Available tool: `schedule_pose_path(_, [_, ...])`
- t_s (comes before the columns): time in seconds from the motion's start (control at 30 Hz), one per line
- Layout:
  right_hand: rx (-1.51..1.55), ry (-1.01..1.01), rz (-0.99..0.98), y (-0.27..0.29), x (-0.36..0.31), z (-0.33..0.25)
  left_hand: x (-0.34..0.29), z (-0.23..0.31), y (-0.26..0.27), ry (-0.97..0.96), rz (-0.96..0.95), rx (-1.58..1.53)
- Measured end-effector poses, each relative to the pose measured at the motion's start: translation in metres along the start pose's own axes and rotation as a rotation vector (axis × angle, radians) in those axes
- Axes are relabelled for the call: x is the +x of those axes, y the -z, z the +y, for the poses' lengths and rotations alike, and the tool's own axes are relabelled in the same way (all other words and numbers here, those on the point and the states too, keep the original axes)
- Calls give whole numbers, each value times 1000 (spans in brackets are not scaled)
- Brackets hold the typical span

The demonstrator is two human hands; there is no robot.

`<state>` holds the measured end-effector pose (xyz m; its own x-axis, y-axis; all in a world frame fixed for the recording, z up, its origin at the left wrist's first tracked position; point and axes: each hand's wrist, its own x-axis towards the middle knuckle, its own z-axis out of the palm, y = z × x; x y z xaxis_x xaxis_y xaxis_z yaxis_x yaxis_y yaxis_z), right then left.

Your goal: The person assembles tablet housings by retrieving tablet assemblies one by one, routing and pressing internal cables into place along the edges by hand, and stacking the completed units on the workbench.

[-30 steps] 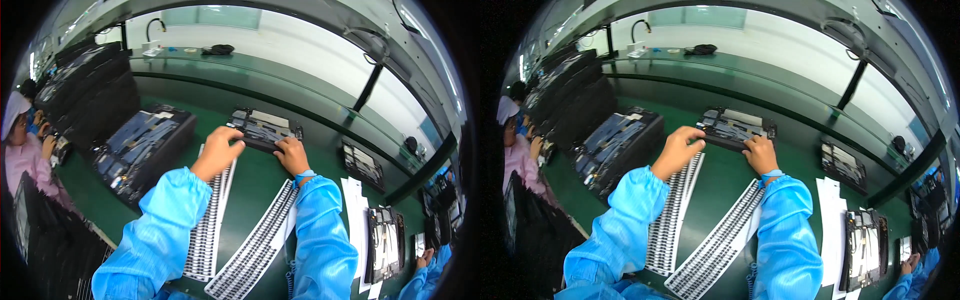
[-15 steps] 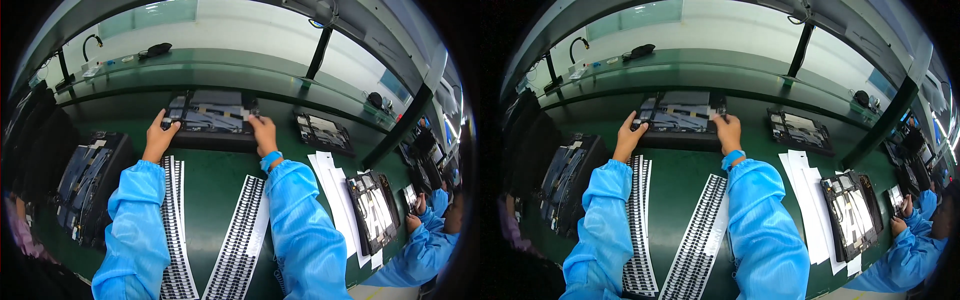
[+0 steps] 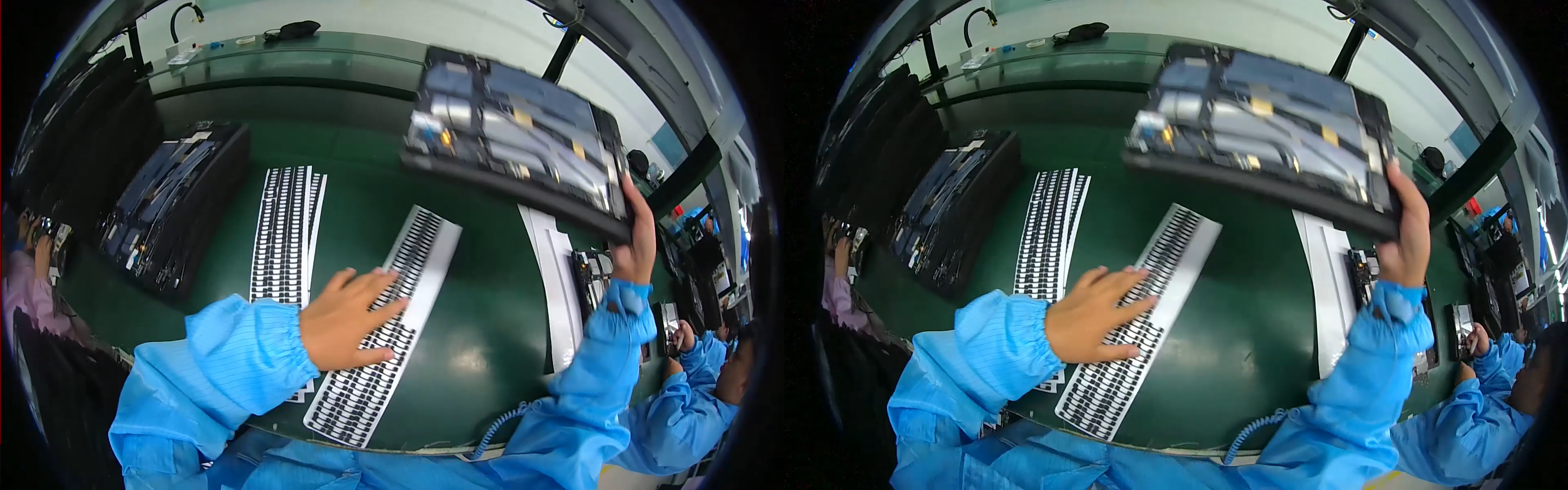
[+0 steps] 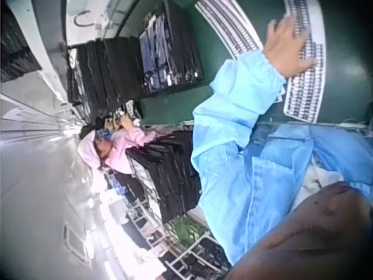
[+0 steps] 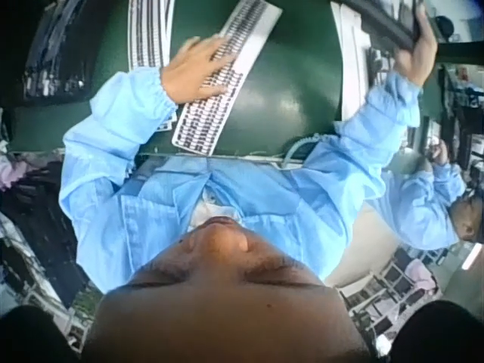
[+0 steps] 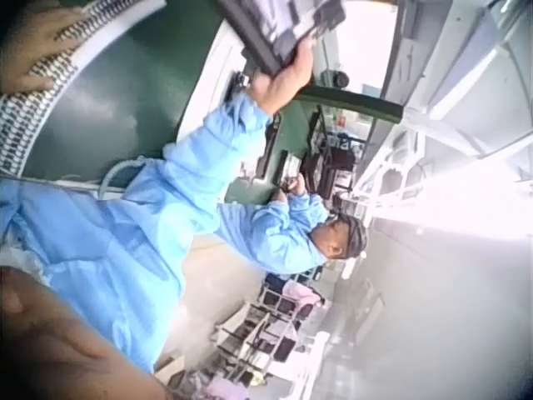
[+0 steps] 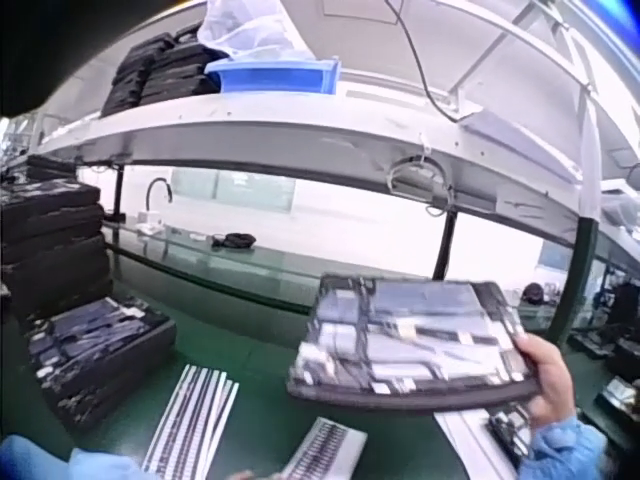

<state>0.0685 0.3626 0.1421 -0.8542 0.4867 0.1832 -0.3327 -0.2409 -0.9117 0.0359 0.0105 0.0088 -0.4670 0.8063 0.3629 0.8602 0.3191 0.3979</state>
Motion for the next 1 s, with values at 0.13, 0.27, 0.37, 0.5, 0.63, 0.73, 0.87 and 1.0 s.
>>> schedule_pose_path(0.13, [-112, -40, 93, 47, -65, 23, -24, 0, 5, 158, -16, 229])
schedule_pose_path(0.27, [-275, -184, 67, 65, -99, 64, -35, -2, 10, 173, -22, 240])
schedule_pose_path(0.37, [-443, -234, 104, 71, -106, 82, -35, -2, 12, 171, -29, 210])
schedule_pose_path(0.5, [-1295, 295, 15, 61, -106, 81, -34, -3, 19, 147, -44, 222])
schedule_pose_path(0.63, [-1168, 442, -235, -33, -129, 88, -16, -11, 30, -19, -50, 133])
schedule_pose_path(0.73, [-1167, 488, -534, -109, -155, 114, -21, -25, 23, -81, -123, 39])
schedule_pose_path(0.87, [-1385, 678, -524, -130, -161, 150, -26, -23, 21, -58, -159, 39])
schedule_pose_path(1.0, [-1444, 633, -490, -133, -162, 155, -24, -23, 21, -50, -157, 27])
